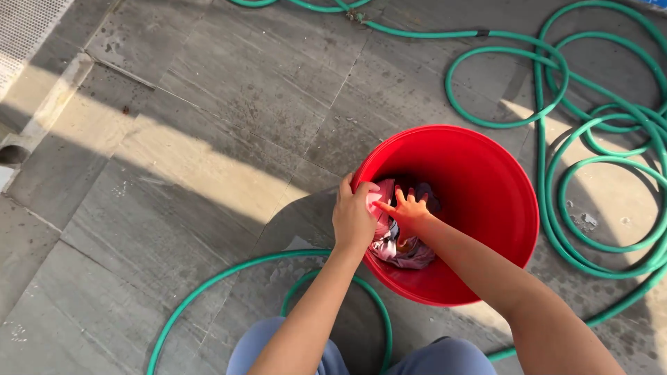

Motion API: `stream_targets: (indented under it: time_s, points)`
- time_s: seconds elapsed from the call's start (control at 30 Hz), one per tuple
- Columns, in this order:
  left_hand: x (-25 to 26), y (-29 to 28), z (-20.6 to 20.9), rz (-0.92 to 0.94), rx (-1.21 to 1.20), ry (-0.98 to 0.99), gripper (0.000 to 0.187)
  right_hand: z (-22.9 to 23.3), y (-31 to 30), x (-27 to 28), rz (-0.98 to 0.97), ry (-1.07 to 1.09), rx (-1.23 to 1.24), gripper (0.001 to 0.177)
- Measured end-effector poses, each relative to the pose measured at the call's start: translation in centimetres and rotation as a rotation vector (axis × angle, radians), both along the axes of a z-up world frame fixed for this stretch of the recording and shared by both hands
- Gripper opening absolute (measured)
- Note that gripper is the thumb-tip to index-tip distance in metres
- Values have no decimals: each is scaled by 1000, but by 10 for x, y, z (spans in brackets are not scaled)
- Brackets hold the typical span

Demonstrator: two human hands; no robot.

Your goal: Hanging wet laundry on a circular drying rack and carrying a bucket.

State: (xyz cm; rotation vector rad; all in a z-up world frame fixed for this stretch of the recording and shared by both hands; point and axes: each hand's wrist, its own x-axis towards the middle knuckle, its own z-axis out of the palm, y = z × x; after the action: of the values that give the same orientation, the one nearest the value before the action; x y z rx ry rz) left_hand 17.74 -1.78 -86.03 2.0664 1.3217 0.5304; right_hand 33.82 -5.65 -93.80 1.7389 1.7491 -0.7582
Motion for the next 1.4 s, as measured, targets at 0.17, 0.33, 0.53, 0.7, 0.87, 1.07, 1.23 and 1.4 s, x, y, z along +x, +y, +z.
stream_targets:
  time_s: [0.17, 0.33, 0.53, 0.7, 0.87, 1.07, 1.23, 1.4]
  points:
    - [-4, 3, 1, 0, -18, -78, 36, -152, 26, 54, -96, 329, 273, 113]
    - [-7, 2, 12, -17, -64, -42, 35, -10, 47, 75, -42, 147, -3, 38]
    - [-4, 2, 11, -17, -30, -46, 33, 67, -12, 139, -156, -86, -191, 37]
    - [-2, 2, 12, -7, -39, -43, 32, 31, -9, 164, -58, -12, -31, 34]
    - [-3, 0, 12, 17, -42, -35, 30, -106, 43, 155, 211, 49, 155, 40]
    - [0, 1, 8, 43, 5, -85, 30, -175, 58, 50, 221, 138, 153, 72]
    - [2, 1, 9, 51, -54, -64, 29, -216, 46, 28, 19, 26, 213, 69]
    - [0, -1, 15, 45, -74, -49, 30, -53, 45, 52, 320, 219, -122, 43]
